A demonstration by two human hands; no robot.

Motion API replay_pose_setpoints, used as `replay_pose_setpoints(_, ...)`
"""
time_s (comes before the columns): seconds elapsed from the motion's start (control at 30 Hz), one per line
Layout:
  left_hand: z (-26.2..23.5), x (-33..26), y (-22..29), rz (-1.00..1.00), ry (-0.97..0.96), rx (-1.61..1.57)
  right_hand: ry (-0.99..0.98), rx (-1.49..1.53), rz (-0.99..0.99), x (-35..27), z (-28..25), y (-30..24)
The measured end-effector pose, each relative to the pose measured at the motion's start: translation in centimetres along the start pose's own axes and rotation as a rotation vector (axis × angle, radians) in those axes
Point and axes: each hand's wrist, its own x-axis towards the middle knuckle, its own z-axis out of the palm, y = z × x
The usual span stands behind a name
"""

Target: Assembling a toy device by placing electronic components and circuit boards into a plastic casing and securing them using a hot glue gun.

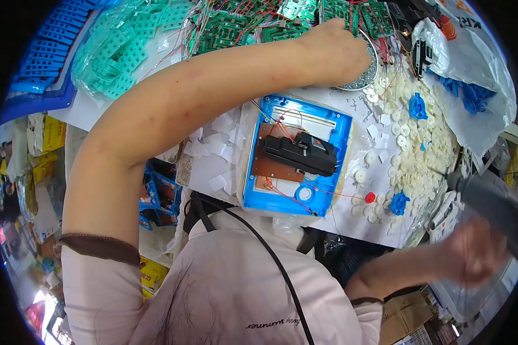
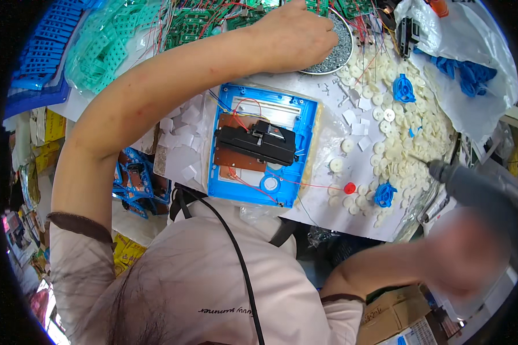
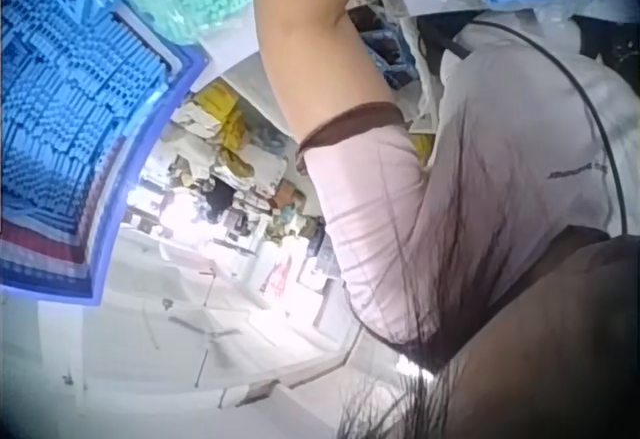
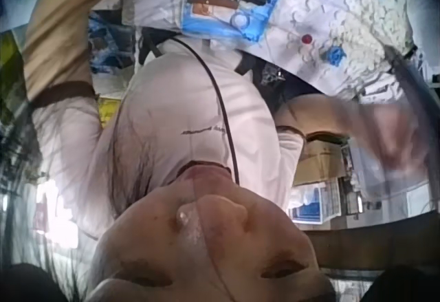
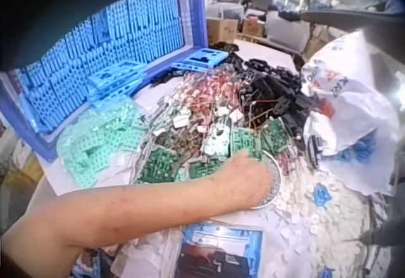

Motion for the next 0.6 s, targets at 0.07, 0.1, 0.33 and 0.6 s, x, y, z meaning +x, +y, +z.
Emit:
replay_pose_setpoints(0.07, -1.8, 0.6, 0.0, 0.054, -0.132, 0.059, -0.211, 0.148, 0.232, 2.5, 1.2, 3.1)
replay_pose_setpoints(0.1, -3.0, 0.9, 0.1, 0.082, -0.193, 0.088, -0.462, 0.327, 0.329, 3.6, 0.9, 4.4)
replay_pose_setpoints(0.33, -11.7, -9.0, 4.7, 0.031, 0.126, -0.247, -0.887, 0.604, 0.501, -0.1, 8.0, 3.2)
replay_pose_setpoints(0.6, -10.8, -14.3, 8.5, -0.228, 0.212, -0.735, -0.723, 0.629, 0.453, -4.9, 13.1, -0.6)
